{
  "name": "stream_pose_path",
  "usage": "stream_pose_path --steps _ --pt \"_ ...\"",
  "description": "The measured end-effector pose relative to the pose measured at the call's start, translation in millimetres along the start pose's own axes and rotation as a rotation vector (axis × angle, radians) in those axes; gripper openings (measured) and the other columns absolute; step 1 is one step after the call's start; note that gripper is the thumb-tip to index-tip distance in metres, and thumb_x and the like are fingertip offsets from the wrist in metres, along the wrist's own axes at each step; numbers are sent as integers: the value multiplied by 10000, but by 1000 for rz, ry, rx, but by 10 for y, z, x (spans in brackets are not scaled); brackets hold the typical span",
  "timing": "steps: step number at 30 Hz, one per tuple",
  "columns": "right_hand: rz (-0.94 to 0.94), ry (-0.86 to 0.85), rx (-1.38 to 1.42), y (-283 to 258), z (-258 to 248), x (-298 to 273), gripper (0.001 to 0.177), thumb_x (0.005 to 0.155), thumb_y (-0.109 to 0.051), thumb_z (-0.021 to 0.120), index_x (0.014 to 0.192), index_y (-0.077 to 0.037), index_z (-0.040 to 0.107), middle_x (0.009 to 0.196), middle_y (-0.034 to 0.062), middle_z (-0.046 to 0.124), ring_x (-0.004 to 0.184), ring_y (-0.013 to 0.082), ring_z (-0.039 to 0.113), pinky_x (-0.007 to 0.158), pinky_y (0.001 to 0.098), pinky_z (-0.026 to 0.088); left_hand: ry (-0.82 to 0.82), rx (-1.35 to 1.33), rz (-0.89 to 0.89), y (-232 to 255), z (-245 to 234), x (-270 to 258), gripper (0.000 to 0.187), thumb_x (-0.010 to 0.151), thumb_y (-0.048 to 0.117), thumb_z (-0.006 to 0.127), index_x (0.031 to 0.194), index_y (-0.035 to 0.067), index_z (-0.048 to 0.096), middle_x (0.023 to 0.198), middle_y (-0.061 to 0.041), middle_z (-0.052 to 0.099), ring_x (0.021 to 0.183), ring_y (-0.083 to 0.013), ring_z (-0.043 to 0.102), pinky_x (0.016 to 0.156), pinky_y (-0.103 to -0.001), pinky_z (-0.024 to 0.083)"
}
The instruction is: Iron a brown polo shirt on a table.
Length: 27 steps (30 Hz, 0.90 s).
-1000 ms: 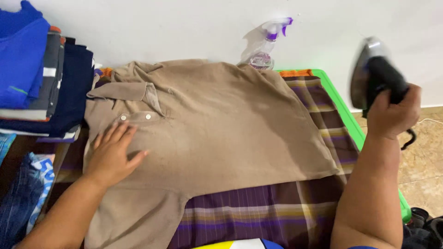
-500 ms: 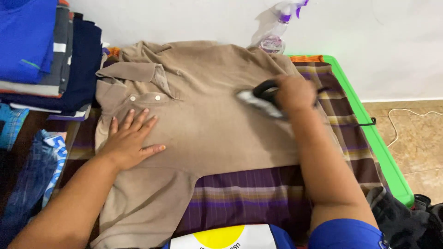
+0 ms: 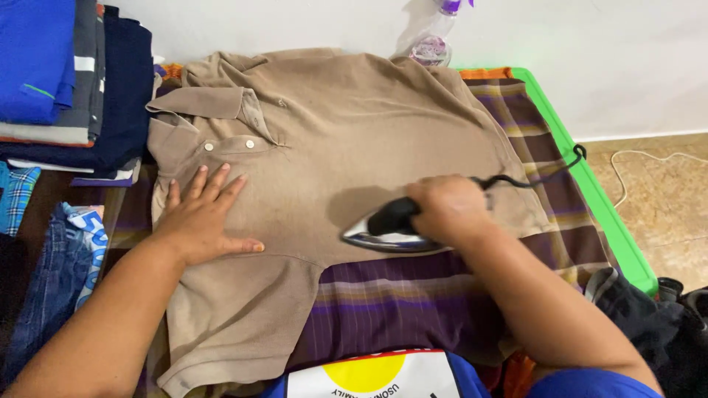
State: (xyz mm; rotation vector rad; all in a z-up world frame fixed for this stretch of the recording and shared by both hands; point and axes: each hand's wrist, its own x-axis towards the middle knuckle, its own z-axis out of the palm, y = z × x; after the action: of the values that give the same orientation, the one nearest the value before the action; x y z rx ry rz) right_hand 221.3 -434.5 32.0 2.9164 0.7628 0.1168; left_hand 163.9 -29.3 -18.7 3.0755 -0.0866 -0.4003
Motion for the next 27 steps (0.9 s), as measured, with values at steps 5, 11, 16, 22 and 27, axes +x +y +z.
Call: stream_pose_path --steps 5,11,16,22,27 --pt "466 -19 -80 1133 188 -256 311 688 -274 771 998 -244 771 982 86 749 933 344 726 761 489 582 -37 9 -25 -131 39 14 1477 444 935 755 1609 319 88 1704 -10 -77 1557 -274 -123 1220 -579 -40" --pt "416 154 -74 1425 392 -85 356 696 -271 759 1051 -259 779 960 119 752 901 368 721 765 493 575 -24 15 27 -156 83 41 1495 467 960 732 1609 277 50 1689 -66 -107 1539 -320 -143 1182 -616 -47" --pt "-97 240 97 137 115 207 239 617 -188 746 853 -162 727 848 101 726 837 376 699 756 510 554 38 23 22 -153 197 21 1242 663 921 590 1614 281 111 1708 -48 -52 1558 -307 -89 1206 -604 -13" --pt "-167 212 72 278 200 619 277 662 -197 740 937 -166 731 893 97 740 859 356 713 769 500 567 59 19 -25 -138 192 54 1147 717 893 545 1630 330 139 1709 6 -27 1562 -262 -62 1216 -580 7" --pt "399 47 -105 1367 201 877 312 803 -267 700 1102 -260 788 1081 109 767 1008 336 728 794 494 585 62 35 -25 -140 154 16 1134 729 879 561 1615 304 148 1716 -20 -22 1568 -280 -61 1211 -598 -6"
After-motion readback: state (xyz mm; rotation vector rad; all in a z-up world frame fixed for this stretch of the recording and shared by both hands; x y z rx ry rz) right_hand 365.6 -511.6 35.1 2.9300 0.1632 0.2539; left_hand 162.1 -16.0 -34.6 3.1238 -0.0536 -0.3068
